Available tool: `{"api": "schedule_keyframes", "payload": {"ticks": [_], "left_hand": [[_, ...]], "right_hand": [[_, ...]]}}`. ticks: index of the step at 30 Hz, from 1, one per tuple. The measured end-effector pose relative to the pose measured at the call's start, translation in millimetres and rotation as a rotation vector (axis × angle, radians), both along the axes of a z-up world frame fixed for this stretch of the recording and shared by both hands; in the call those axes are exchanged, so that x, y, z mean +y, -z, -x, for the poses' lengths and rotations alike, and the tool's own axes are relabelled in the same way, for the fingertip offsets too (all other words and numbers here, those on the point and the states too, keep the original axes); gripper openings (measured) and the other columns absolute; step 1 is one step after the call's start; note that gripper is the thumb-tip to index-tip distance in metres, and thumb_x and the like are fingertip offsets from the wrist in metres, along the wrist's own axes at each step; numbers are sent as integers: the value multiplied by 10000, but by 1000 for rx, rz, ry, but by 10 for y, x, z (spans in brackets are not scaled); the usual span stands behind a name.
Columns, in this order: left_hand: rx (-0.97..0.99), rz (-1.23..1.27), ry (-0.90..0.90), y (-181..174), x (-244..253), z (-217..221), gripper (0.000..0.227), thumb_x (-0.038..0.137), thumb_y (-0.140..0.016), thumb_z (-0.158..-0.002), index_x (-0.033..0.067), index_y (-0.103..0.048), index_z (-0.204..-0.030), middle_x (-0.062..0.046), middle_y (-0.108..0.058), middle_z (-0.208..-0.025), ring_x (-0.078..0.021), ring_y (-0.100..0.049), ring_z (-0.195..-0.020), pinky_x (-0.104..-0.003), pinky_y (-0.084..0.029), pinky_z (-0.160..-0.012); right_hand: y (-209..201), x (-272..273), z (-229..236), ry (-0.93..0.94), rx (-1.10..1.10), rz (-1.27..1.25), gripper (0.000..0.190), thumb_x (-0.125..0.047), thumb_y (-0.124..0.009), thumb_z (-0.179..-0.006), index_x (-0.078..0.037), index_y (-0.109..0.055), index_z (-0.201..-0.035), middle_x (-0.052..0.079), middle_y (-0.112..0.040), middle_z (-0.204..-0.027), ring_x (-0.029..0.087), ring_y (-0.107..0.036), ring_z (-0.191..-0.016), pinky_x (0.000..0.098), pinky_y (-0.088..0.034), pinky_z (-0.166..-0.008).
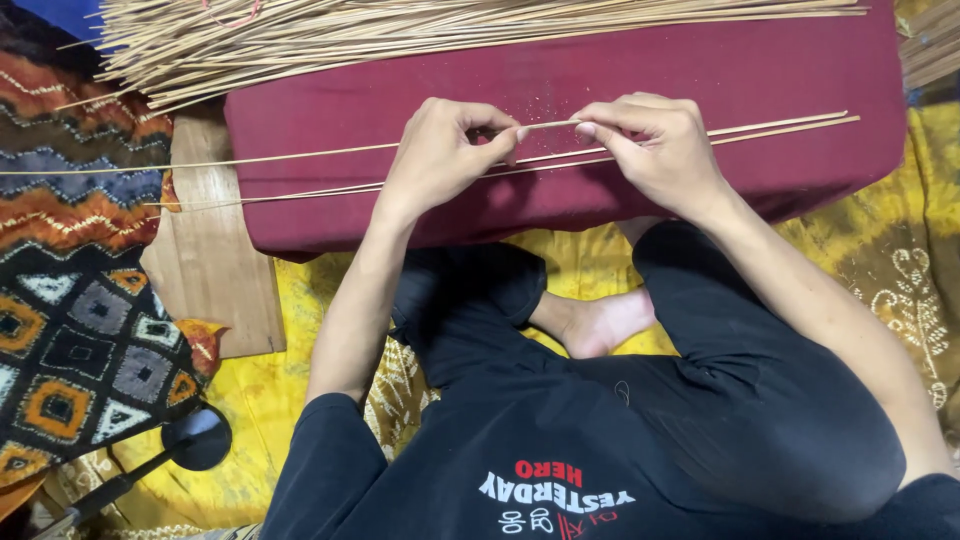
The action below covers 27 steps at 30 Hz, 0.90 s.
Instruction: The person smooths and cleans thin wooden sticks by running their fingers along their length and sorts them into piles.
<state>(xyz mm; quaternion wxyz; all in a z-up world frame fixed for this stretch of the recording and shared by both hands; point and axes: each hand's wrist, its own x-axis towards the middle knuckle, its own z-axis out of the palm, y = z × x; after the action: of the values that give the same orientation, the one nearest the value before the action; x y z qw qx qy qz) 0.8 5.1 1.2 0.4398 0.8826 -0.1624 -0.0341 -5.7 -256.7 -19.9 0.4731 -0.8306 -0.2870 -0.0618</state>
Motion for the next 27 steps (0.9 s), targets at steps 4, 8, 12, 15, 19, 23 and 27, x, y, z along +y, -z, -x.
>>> {"api": "schedule_keyframes", "payload": {"ticks": [4, 8, 12, 15, 19, 23, 27], "left_hand": [[-18, -20, -14, -8, -29, 19, 220, 290, -752, -854, 84, -828, -850, 28, -690, -565, -76, -563, -473, -229, -442, -491], [-83, -57, -40, 71, -45, 4, 244, 335, -785, -845, 104, -810, -767, 45, -665, -538, -75, -516, -440, -240, -403, -458], [-141, -59, -76, 109, -74, -3, 329, 400, -812, -841, 93, -791, -726, 44, -643, -516, -87, -520, -425, -246, -418, -452], [-233, -82, -92, 156, -131, -10, 456, 474, -804, -849, 81, -710, -637, 53, -630, -495, -89, -536, -400, -230, -435, -437], [-215, -90, -84, 111, -129, 5, 498, 525, -810, -835, 85, -697, -632, 45, -649, -502, -99, -552, -403, -241, -448, -436], [-185, -60, -52, 41, -30, 10, 381, 415, -758, -907, 67, -785, -754, 24, -625, -513, -104, -504, -414, -255, -417, -442], [-191, -94, -39, 60, 70, 0, 301, 328, -695, -956, 68, -810, -856, 19, -655, -559, -126, -538, -447, -282, -456, -495]], "right_hand": [[2, 11, 7, -8, 3, 10, 195, 123, -744, -967, 46, -784, -1142, 127, -719, -865, 143, -463, -601, 268, -328, -518], [-15, 24, 13, -6, -22, 9, 196, 130, -744, -960, 61, -778, -1140, 146, -732, -897, 161, -508, -631, 275, -368, -543], [-18, 33, 13, -8, -49, 16, 210, 138, -742, -952, 63, -779, -1145, 148, -741, -906, 164, -517, -634, 277, -384, -549], [4, 44, 5, -16, -40, 11, 198, 134, -733, -963, 64, -778, -1143, 147, -726, -884, 159, -491, -614, 274, -354, -527], [-78, 62, 32, -39, -29, 37, 176, 99, -731, -971, 53, -780, -1134, 133, -757, -906, 153, -545, -617, 266, -382, -522], [-62, -44, -29, 9, 28, 22, 198, 86, -704, -1025, 39, -766, -1207, 131, -761, -965, 151, -581, -696, 250, -406, -572], [-108, -119, -25, 71, 12, -87, 119, 119, -641, -1095, 124, -721, -1184, 185, -686, -1084, 221, -625, -930, 286, -495, -812]]}}
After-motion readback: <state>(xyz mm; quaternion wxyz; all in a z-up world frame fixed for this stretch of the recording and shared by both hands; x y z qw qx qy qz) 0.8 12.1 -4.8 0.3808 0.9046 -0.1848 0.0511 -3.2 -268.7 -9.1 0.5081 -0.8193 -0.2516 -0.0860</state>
